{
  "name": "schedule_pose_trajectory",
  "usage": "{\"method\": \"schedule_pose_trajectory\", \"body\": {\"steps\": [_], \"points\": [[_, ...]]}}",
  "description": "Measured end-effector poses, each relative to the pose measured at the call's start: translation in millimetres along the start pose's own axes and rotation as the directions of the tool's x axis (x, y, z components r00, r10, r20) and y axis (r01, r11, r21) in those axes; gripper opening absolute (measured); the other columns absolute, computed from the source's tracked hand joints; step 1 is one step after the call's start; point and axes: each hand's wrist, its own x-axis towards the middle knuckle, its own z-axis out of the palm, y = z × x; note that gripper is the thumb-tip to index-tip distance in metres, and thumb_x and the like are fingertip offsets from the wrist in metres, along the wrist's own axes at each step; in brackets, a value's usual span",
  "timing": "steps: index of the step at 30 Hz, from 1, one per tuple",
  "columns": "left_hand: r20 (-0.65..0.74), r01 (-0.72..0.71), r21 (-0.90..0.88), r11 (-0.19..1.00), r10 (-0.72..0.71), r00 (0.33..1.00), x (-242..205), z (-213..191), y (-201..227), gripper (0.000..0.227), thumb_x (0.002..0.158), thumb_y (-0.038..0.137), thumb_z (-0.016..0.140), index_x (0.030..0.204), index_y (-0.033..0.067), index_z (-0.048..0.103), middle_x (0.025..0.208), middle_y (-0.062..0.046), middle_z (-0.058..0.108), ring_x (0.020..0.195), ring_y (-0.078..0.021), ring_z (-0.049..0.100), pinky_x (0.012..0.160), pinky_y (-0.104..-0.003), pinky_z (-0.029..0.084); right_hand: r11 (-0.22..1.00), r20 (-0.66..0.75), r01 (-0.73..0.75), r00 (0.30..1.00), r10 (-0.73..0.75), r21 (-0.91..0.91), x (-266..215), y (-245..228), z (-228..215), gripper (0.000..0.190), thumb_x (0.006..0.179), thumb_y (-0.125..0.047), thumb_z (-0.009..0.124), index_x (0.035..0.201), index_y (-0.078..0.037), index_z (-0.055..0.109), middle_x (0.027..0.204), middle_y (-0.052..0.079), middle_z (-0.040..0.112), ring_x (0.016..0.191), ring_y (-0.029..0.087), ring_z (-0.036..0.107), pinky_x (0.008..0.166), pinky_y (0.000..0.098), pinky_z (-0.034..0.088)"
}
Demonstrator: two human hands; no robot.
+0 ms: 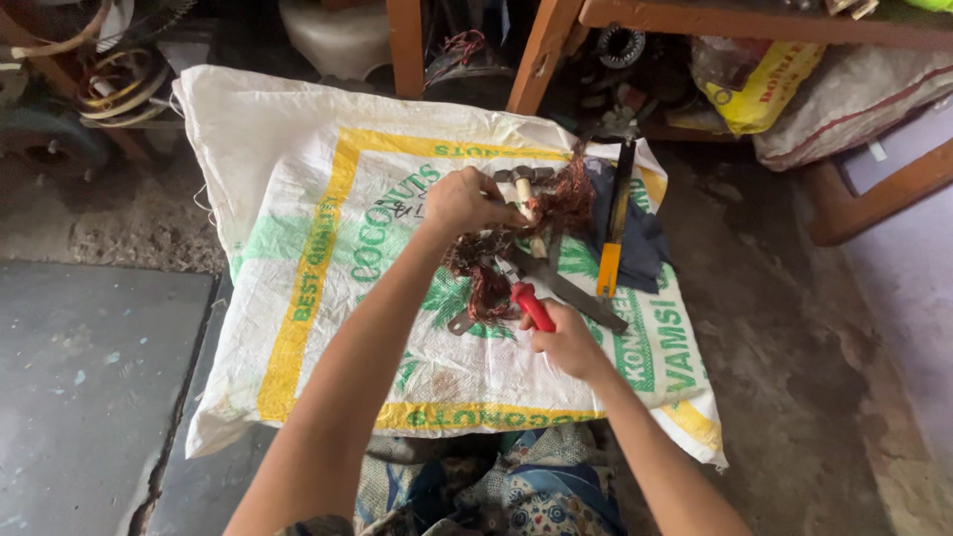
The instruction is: The person pulls copper wire out of a motor stator by hand and using pliers, prying and tugging at the bundles of wire on top of a white bag.
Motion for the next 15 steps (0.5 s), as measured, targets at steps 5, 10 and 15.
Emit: {"method": "schedule_pose_trajectory", "body": {"steps": [5,10,15], "points": [[-0.022,-0.141,-0.063,0.988,0.140,0.990,-12.7,-5.8,-18.0,0.069,0.045,0.055,0.097,0.100,0.0162,0.080,0.093,-0.007,0.078,0.083,-0.0216,0.074,0.077,-0.035,0.058,0.993,0.022,-0.095,0.995,0.097,-0.071,5.0,-25.0,-22.3,0.034,0.073,-0.008,0.065,0.106,-0.003,0.072,0.086,0.008,0.069,0.077,0.018,0.066,0.074,0.0311,0.054],[-0.012,-0.151,-0.201,0.968,0.152,0.988,-10.0,3.0,-31.6,0.057,0.050,0.038,0.094,0.102,0.0165,0.082,0.096,-0.003,0.081,0.082,-0.0176,0.076,0.077,-0.031,0.060,0.822,0.085,0.069,0.996,-0.024,-0.566,4.7,-53.9,-32.8,0.030,0.074,-0.010,0.067,0.103,-0.005,0.072,0.091,0.010,0.065,0.085,0.023,0.065,0.079,0.0409,0.051],[-0.059,-0.180,-0.254,0.951,0.170,0.984,-16.7,7.6,-53.3,0.062,0.050,0.040,0.097,0.105,0.0161,0.081,0.096,-0.003,0.080,0.083,-0.0155,0.074,0.079,-0.029,0.057,0.541,0.150,0.047,0.978,0.147,-0.840,16.0,-69.0,-32.0,0.021,0.076,-0.008,0.062,0.097,-0.003,0.064,0.098,0.012,0.057,0.086,0.028,0.060,0.079,0.0455,0.052]]}}
